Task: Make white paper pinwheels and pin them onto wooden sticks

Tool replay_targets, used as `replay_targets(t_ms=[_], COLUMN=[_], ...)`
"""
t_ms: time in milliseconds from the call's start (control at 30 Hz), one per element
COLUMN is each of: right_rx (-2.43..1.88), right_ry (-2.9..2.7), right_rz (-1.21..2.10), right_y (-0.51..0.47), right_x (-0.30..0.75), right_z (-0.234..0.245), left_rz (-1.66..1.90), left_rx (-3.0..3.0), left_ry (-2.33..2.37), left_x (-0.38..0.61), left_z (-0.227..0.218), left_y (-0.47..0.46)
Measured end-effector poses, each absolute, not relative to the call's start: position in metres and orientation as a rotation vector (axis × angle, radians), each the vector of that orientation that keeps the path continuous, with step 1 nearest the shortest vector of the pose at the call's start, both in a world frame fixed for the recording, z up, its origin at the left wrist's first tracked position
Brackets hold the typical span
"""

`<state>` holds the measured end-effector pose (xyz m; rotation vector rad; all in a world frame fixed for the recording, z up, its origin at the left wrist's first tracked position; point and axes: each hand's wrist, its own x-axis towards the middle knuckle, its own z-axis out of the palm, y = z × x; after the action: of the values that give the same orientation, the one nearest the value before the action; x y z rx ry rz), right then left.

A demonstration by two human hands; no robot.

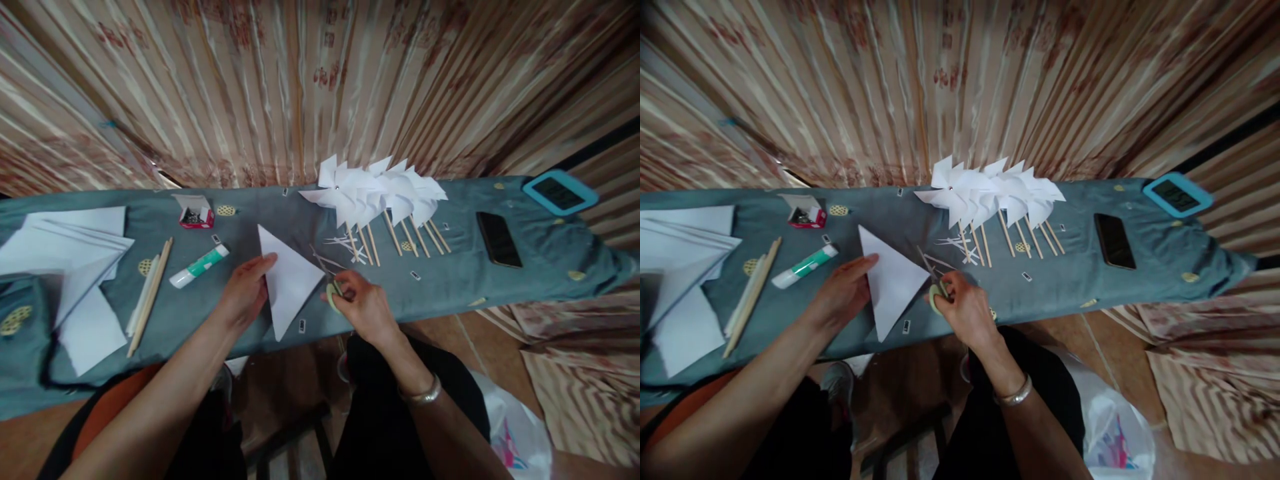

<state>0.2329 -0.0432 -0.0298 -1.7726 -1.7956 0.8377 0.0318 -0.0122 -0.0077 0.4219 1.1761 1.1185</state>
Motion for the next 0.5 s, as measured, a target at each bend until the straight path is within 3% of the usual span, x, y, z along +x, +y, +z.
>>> replay_targets(t_ms=[167, 300, 500], right_rx=[-1.864, -2.045, -2.068], right_ry=[-2.193, -2.199, -2.164], right_rz=[0.513, 0.252, 0.183], right_y=[-0.042, -0.028, -0.015], right_x=[0.219, 0.226, 0.241], right_z=[-0.020, -0.015, -0.019], left_rz=[1.322, 1.339, 1.295], left_rx=[0.434, 0.389, 0.314], left_ry=[1.168, 1.164, 1.177], left_x=[0.017, 0.012, 0.001], left_z=[-0.001, 0.004, 0.004], left_y=[-0.006, -0.009, -0.021])
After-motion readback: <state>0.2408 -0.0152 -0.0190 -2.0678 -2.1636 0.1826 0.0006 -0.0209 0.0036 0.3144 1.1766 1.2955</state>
